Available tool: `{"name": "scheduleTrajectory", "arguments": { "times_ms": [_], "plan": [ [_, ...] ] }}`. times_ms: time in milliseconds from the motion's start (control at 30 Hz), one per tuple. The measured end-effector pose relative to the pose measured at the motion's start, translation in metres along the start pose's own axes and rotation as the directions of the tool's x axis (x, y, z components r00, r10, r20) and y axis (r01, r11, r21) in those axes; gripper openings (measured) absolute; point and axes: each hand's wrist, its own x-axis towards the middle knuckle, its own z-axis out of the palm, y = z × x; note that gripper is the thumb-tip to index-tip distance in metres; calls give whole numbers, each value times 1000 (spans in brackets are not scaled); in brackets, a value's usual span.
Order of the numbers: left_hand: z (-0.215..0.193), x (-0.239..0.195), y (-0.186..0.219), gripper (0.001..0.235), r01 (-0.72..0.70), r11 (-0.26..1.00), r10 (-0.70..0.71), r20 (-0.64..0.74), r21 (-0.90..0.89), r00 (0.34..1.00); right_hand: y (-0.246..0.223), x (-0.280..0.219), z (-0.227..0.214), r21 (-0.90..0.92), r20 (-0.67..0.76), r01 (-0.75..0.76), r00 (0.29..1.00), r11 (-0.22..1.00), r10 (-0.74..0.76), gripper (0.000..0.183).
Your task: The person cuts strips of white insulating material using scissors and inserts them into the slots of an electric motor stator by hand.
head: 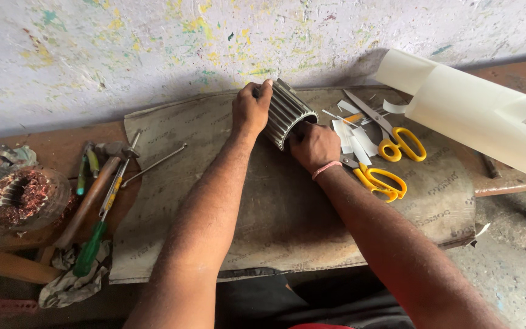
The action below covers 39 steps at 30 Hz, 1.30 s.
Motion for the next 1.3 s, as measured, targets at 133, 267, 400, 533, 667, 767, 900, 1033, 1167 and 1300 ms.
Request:
{"name": "scheduleTrajectory", "arguments": {
  "times_ms": [133,267,400,533,667,767,900,1033,1167,1300],
  "plan": [
    [1,1,0,52,-6,1000,6,-11,11,1000,4,2,7,-19,-52,29,998,999,-30,23],
    [0,1,-2,52,-2,1000,2,-1,-23,1000,17,-2,9,107,-99,59,994,992,-49,23],
    [0,0,-6,51,-29,1000,29,-37,-8,999,22,-3,9,161,-90,48,995,986,-34,15],
    [2,0,-7,51,-44,999,44,-39,-10,998,21,-1,10,97,-71,33,997,995,-26,23],
    [-1,-1,-2,51,-43,999,43,-30,2,999,18,0,9,74,-39,14,999,997,-11,25],
    [-4,-1,2,52,66,997,-64,42,-40,997,16,0,7,62,-35,6,999,998,-3,26],
    [-3,-1,2,52,41,999,-41,23,-27,999,12,0,5,41,-37,2,999,999,-1,25],
    [-2,-2,-4,53,34,999,-33,13,-31,999,11,-5,-1,170,-112,93,991,981,-74,22],
    [-6,3,-7,55,102,991,-97,65,-84,993,11,-11,-7,219,-43,201,980,955,-196,18],
    [-12,10,-13,63,143,978,-111,207,-150,972,11,-13,-10,195,-13,286,957,938,-289,19]
  ]
}}
